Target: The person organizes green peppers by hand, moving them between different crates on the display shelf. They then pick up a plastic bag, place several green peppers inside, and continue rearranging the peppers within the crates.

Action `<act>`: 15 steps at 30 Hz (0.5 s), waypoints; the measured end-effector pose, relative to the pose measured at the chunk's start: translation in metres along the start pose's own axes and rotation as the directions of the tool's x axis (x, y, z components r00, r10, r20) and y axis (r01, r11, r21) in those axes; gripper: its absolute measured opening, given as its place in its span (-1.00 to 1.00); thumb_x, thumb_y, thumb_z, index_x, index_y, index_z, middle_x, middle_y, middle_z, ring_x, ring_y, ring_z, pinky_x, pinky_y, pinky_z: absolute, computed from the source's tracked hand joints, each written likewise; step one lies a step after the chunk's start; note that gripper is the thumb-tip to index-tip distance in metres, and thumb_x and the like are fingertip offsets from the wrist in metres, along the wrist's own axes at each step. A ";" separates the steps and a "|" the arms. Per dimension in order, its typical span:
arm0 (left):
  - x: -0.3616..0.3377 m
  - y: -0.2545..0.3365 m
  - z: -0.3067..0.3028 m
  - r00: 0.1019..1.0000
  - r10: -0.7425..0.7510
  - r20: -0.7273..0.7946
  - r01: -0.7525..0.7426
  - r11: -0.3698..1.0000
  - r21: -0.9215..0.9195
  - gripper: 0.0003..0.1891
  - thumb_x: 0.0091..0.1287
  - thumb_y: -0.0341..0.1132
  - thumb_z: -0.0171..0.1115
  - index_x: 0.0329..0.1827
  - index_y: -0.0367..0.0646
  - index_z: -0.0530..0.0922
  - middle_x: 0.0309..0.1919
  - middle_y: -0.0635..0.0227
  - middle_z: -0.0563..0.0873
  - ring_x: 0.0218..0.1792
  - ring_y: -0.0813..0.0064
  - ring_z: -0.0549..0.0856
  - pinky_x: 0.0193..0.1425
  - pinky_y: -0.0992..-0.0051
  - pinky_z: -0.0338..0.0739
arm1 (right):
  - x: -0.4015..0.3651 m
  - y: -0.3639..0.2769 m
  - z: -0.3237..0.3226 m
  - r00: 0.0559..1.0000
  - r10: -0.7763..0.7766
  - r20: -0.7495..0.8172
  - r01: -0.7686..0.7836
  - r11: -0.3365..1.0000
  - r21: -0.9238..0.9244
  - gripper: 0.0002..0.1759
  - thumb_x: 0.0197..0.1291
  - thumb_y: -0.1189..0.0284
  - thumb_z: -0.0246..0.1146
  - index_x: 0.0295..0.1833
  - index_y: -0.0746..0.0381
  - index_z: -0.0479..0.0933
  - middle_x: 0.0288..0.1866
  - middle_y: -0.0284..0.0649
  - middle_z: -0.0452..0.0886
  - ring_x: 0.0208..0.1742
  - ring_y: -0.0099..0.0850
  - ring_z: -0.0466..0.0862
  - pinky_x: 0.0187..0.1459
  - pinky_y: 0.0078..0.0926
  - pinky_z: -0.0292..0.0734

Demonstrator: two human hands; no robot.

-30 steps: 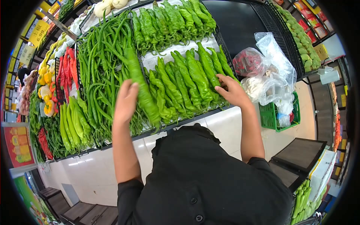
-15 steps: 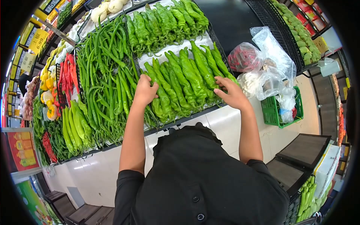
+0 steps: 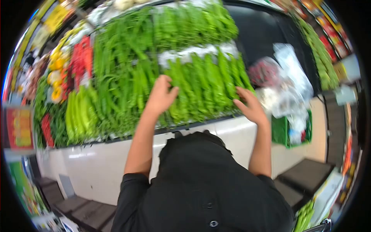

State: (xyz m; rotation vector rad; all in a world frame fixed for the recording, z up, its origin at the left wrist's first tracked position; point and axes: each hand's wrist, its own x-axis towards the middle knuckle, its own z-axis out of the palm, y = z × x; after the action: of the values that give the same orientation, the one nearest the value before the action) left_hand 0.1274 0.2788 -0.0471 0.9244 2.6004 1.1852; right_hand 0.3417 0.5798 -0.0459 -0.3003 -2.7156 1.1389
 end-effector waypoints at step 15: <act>-0.127 -0.190 -0.225 0.708 -0.231 -0.667 0.534 0.793 0.293 -0.67 0.26 -0.27 0.35 -0.03 -0.31 0.54 -0.20 -0.03 0.70 -0.19 -0.01 0.69 -0.05 0.14 0.57 | 0.023 -0.035 0.000 0.996 0.065 0.059 -0.065 0.998 -0.016 -0.43 0.30 0.53 0.28 0.42 0.29 0.38 0.22 -0.09 0.55 0.17 -0.27 0.58 0.20 -0.34 0.50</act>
State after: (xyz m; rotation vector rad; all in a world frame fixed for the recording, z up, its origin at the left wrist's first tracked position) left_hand 0.0578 -0.0345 -0.0469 -0.0685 3.4490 0.8199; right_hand 0.3158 0.5618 -0.0186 -0.3651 -2.7858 1.1639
